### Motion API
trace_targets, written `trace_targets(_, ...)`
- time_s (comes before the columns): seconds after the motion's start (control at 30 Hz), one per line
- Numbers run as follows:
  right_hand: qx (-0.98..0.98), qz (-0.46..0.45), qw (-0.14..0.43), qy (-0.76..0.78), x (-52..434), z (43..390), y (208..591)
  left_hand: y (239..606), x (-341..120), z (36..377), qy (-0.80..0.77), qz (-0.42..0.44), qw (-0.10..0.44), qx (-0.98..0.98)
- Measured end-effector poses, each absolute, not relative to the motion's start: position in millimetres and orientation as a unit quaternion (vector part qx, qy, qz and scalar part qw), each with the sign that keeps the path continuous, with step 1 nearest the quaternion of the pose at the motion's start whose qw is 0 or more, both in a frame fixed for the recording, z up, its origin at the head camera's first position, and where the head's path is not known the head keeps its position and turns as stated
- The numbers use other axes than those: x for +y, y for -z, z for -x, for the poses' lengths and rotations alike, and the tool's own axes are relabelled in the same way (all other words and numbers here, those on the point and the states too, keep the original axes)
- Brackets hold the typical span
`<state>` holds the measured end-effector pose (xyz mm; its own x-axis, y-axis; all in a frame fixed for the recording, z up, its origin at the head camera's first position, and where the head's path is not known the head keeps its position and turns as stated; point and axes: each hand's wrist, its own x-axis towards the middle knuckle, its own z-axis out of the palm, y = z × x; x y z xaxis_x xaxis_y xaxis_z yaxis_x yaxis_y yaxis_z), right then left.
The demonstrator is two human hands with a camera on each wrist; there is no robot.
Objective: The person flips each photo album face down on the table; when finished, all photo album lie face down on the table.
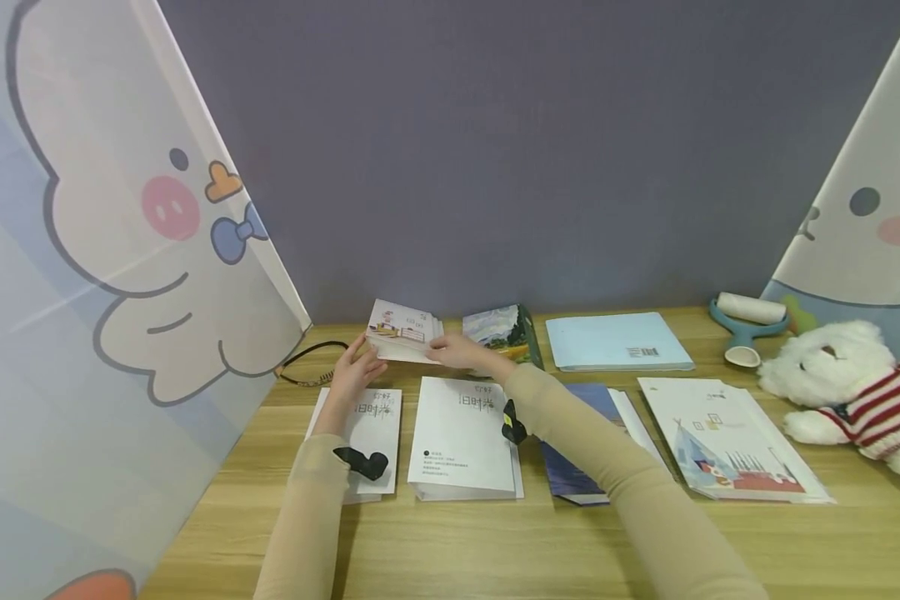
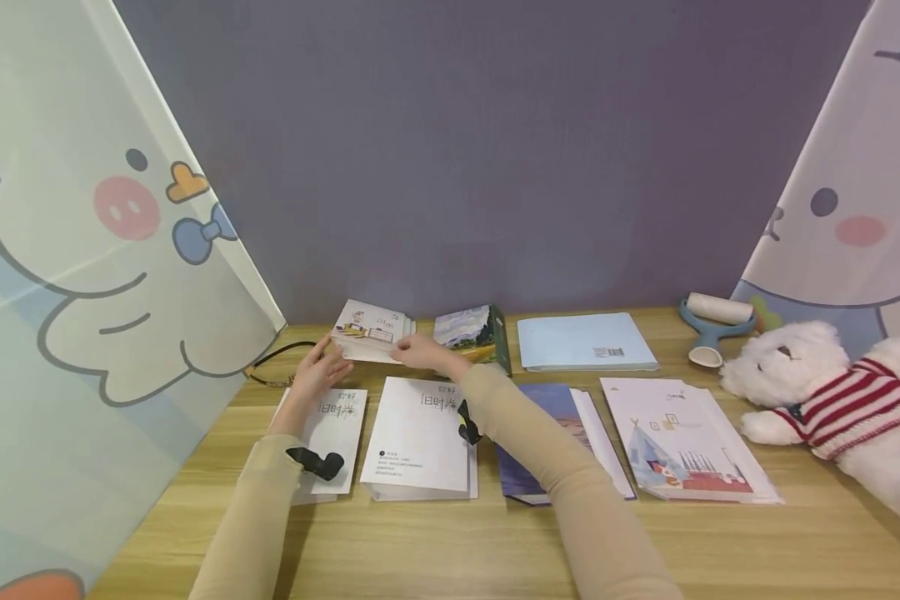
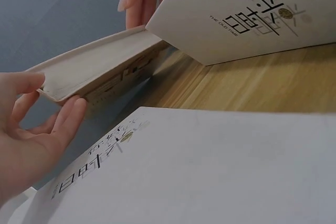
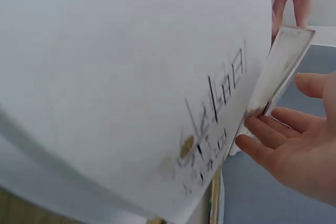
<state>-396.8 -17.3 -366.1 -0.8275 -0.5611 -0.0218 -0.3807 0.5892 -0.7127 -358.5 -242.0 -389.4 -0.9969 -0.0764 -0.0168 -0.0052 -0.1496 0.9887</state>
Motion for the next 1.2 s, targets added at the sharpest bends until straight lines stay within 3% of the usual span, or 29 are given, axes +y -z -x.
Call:
trace_targets(0.33,0.882,0.301,0.143,0.334,-29,393,374,386,-238,356,0.773,-0.006,0.033,-0.633)
trace_targets(0.8,0.84,0.252,0.025,0.48,-47,391,363,386,-236,355,0.747,0.085,0.027,-0.658)
trace_targets(1.2,0.848,0.252,0.01,0.466,-48,387,355,387,-236,354,0.727,0.091,0.014,-0.68)
